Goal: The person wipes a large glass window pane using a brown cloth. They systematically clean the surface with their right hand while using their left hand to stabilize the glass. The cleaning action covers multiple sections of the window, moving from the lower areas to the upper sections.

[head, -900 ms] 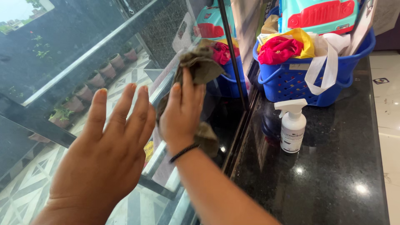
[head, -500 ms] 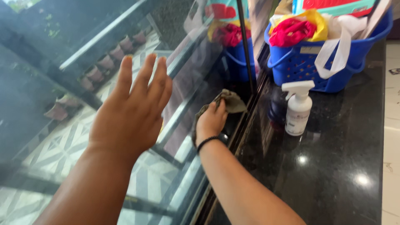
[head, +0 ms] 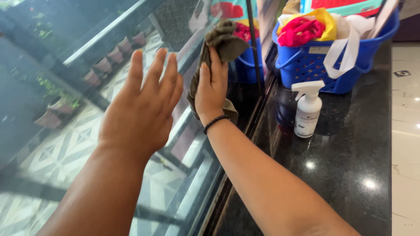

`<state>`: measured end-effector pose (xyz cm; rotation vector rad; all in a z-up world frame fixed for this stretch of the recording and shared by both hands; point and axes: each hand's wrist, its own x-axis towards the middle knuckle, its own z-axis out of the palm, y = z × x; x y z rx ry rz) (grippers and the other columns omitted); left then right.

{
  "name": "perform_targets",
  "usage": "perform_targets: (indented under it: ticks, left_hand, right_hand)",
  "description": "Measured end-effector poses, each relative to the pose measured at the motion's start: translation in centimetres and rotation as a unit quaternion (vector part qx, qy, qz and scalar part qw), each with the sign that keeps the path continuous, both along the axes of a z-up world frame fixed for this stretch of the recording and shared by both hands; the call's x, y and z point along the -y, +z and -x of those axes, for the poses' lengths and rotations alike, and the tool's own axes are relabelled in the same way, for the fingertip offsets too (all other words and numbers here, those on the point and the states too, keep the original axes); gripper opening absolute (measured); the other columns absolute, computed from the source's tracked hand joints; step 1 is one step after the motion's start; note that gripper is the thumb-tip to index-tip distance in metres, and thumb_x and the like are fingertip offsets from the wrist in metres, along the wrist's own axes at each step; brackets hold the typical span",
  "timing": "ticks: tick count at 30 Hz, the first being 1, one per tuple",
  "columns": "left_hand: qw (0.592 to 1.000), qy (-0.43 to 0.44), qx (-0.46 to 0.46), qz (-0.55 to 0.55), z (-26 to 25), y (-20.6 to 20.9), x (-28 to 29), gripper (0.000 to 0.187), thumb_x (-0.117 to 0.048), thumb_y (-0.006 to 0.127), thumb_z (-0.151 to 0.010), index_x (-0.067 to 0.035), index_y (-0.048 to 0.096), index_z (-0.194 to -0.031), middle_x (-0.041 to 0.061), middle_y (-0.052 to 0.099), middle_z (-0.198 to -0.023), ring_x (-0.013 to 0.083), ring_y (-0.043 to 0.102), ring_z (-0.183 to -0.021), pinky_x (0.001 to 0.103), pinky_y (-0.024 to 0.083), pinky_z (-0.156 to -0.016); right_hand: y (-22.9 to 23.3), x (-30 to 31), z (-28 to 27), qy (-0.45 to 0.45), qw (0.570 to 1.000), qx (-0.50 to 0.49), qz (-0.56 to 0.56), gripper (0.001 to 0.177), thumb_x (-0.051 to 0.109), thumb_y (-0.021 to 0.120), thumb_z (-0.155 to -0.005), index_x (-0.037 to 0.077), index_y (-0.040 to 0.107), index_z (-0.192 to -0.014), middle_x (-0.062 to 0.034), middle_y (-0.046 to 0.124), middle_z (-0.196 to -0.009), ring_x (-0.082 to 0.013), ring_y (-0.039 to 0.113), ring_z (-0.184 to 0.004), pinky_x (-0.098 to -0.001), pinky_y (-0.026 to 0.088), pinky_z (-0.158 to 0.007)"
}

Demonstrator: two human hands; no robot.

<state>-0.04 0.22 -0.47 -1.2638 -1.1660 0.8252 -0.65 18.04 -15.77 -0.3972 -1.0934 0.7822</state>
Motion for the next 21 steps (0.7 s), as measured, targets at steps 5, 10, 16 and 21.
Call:
perform_targets:
  ticks: [5,10,16,21]
  left_hand:
    - [0.999,-0.033,0.020,-0.004,0.1,-0.2,-0.1,0.058,-0.036,0.044,-0.095,-0.013,0.053,-0.147,0.010,0.048,-0.160,0.0298,0.037,-0.151,0.054,0.024,-0.123]
    - [1.000,-0.025,0.009,0.000,0.2,0.1,0.0,0.063,-0.041,0.044,-0.091,-0.013,0.052,-0.147,0.010,0.048,-0.159,0.0294,0.037,-0.151,0.055,0.025,-0.123]
    - [1.000,-0.018,-0.017,0.011,0.1,0.2,0.3,0.070,-0.044,0.041,-0.090,-0.010,0.049,-0.150,0.011,0.047,-0.159,0.0301,0.037,-0.151,0.055,0.025,-0.123]
    - [1.000,-0.002,-0.012,0.010,0.2,0.1,0.3,0.065,-0.042,0.038,-0.095,-0.007,0.048,-0.150,0.013,0.046,-0.160,0.0303,0.036,-0.151,0.056,0.023,-0.123]
  right_hand:
    - [-7.1,-1.2,0.1,-0.022,0.965,0.025,0.261,0.046,0.026,0.048,-0.104,0.007,0.056,-0.145,-0.0179,0.056,-0.147,-0.0350,0.054,-0.136,-0.0410,0.041,-0.115]
    - [-4.6,5.0,-0.7,0.105,0.798,0.058,0.590,0.049,0.032,0.045,-0.100,0.018,0.052,-0.146,-0.0124,0.047,-0.150,-0.0337,0.048,-0.137,-0.0447,0.040,-0.112]
    - [4.1,1.1,1.5,-0.067,0.995,0.010,0.072,0.041,0.020,0.058,-0.105,0.007,0.063,-0.143,-0.0229,0.056,-0.149,-0.0380,0.051,-0.141,-0.0422,0.037,-0.122]
    - [-3.7,-13.0,1.7,0.014,0.998,-0.036,0.046,0.042,0.020,0.055,-0.107,0.003,0.057,-0.146,-0.0128,0.068,-0.132,-0.0242,0.064,-0.118,-0.0379,0.048,-0.106]
